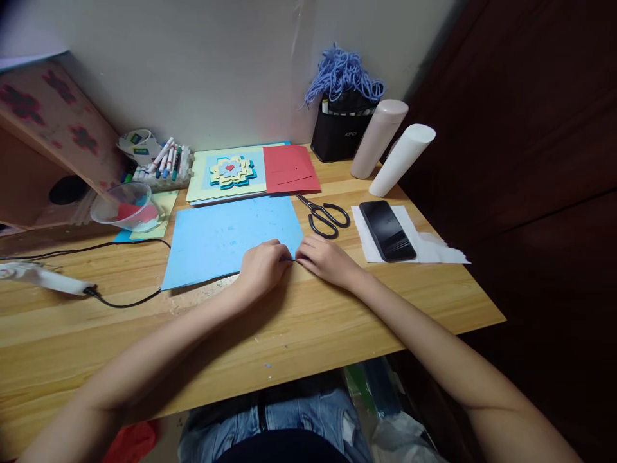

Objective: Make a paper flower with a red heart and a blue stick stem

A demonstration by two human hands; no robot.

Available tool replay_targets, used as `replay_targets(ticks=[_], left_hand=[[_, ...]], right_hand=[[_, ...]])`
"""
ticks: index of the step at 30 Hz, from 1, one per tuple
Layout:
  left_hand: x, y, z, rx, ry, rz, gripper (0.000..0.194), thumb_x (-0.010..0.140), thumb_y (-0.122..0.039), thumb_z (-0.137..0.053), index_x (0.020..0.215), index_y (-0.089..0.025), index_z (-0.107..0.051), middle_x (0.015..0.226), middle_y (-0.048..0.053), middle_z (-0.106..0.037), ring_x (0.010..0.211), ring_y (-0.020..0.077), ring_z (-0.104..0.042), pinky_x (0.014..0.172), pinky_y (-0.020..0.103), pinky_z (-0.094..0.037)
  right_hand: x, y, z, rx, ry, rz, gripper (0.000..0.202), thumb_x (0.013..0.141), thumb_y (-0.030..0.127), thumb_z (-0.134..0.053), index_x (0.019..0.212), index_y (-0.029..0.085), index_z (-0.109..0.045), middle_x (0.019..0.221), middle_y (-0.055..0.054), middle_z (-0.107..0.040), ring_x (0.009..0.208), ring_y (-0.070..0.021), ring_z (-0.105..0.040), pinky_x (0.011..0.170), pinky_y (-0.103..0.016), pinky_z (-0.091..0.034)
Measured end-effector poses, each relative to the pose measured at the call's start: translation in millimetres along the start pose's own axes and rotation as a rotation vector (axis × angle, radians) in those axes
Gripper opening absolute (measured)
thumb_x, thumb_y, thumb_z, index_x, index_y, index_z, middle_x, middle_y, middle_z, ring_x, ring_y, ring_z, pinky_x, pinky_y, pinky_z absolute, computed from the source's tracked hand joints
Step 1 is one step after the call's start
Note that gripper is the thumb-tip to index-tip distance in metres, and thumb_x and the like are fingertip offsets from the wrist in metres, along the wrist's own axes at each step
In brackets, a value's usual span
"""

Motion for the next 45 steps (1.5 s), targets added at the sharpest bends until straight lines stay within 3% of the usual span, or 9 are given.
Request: replay_targets(ticks=[7, 12, 16, 19, 23, 28, 36, 40, 45], left_hand=[[-3.5, -8.1, -5.2, 0.103, 0.022, -0.026, 0.025, 0.086, -0.016, -0.038, 0.087, -0.016, -0.063, 0.085, 0.008, -0.061, 0.080, 0.0192, -0.058, 0.064, 0.027, -0.041], [1.0, -4.7, -3.4, 0.068, 0.001, -0.015, 0.023, 0.082, -0.014, -0.040, 0.084, -0.015, -0.063, 0.086, 0.009, -0.062, 0.080, 0.0203, -0.058, 0.064, 0.028, -0.041], [10.5, 1.2, -3.9, -0.024, 0.111, 0.050, 0.021, 0.078, -0.015, -0.044, 0.080, -0.017, -0.065, 0.085, 0.009, -0.066, 0.078, 0.0202, -0.060, 0.065, 0.028, -0.042], [18.5, 4.5, -4.6, -0.088, 0.216, 0.090, 0.019, 0.075, -0.017, -0.048, 0.079, -0.017, -0.067, 0.083, 0.010, -0.068, 0.077, 0.0207, -0.061, 0.064, 0.028, -0.042], [29.3, 10.8, -1.7, -0.093, 0.240, 0.119, 0.013, 0.072, -0.021, -0.056, 0.077, -0.016, -0.068, 0.083, 0.012, -0.069, 0.076, 0.0216, -0.062, 0.061, 0.028, -0.043], [34.1, 22.5, -1.4, -0.134, 0.288, 0.187, 0.021, 0.064, -0.034, -0.069, 0.074, -0.016, -0.068, 0.079, 0.010, -0.068, 0.073, 0.0218, -0.061, 0.058, 0.028, -0.042], [33.9, 27.9, -3.2, -0.183, 0.225, 0.185, 0.024, 0.062, -0.038, -0.071, 0.072, -0.017, -0.066, 0.075, 0.006, -0.067, 0.069, 0.0186, -0.059, 0.055, 0.026, -0.039], [26.3, 30.0, -5.0, -0.260, 0.181, 0.105, 0.019, 0.065, -0.034, -0.068, 0.069, -0.016, -0.064, 0.072, 0.005, -0.067, 0.064, 0.0156, -0.057, 0.053, 0.025, -0.037], [2.9, 40.0, -3.2, -0.241, 0.140, 0.103, 0.007, 0.071, -0.021, -0.059, 0.072, -0.018, -0.065, 0.076, 0.004, -0.068, 0.067, 0.0153, -0.057, 0.055, 0.025, -0.037]], right_hand=[[-0.9, 1.6, -3.4, -0.115, -0.028, 0.067, 0.023, 0.087, 0.019, -0.040, 0.082, 0.018, -0.062, 0.080, -0.009, -0.058, 0.079, -0.0198, -0.050, 0.072, -0.034, -0.044], [3.8, -2.8, -2.2, -0.017, 0.034, 0.032, 0.020, 0.087, 0.020, -0.042, 0.084, 0.016, -0.061, 0.081, -0.008, -0.059, 0.080, -0.0189, -0.051, 0.074, -0.033, -0.044], [10.0, -11.5, -1.7, 0.139, 0.148, -0.104, 0.016, 0.085, 0.020, -0.046, 0.083, 0.017, -0.061, 0.081, -0.006, -0.061, 0.078, -0.0170, -0.054, 0.071, -0.030, -0.043], [13.6, -22.6, -2.2, 0.184, 0.208, -0.288, 0.013, 0.081, 0.024, -0.052, 0.077, 0.018, -0.063, 0.076, -0.004, -0.064, 0.069, -0.0154, -0.056, 0.063, -0.027, -0.041], [14.8, -37.5, 0.9, 0.175, 0.220, -0.511, 0.015, 0.071, 0.033, -0.064, 0.066, 0.019, -0.063, 0.067, -0.002, -0.064, 0.062, -0.0149, -0.056, 0.055, -0.025, -0.038], [12.3, -49.4, 4.8, 0.118, 0.221, -0.623, 0.016, 0.063, 0.033, -0.069, 0.060, 0.019, -0.061, 0.063, -0.001, -0.064, 0.062, -0.0164, -0.058, 0.054, -0.026, -0.037], [13.9, -54.7, 10.6, -0.023, 0.222, -0.691, 0.028, 0.057, 0.040, -0.073, 0.052, 0.020, -0.054, 0.056, -0.001, -0.062, 0.055, -0.0168, -0.055, 0.047, -0.027, -0.035], [13.7, -55.0, 8.4, 0.087, 0.343, -0.727, 0.030, 0.060, 0.043, -0.071, 0.050, 0.019, -0.055, 0.047, -0.001, -0.059, 0.047, -0.0149, -0.056, 0.049, -0.027, -0.040], [8.8, -60.3, 5.4, 0.198, 0.395, -0.758, 0.024, 0.061, 0.037, -0.070, 0.055, 0.018, -0.057, 0.050, 0.000, -0.062, 0.050, -0.0140, -0.060, 0.053, -0.024, -0.044]])
Point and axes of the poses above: each hand's wrist, its own x-axis towards the middle knuckle, its own z-axis out of the back of the hand, y = z × x, the point moved 6 cm from there along x, towards the middle knuckle
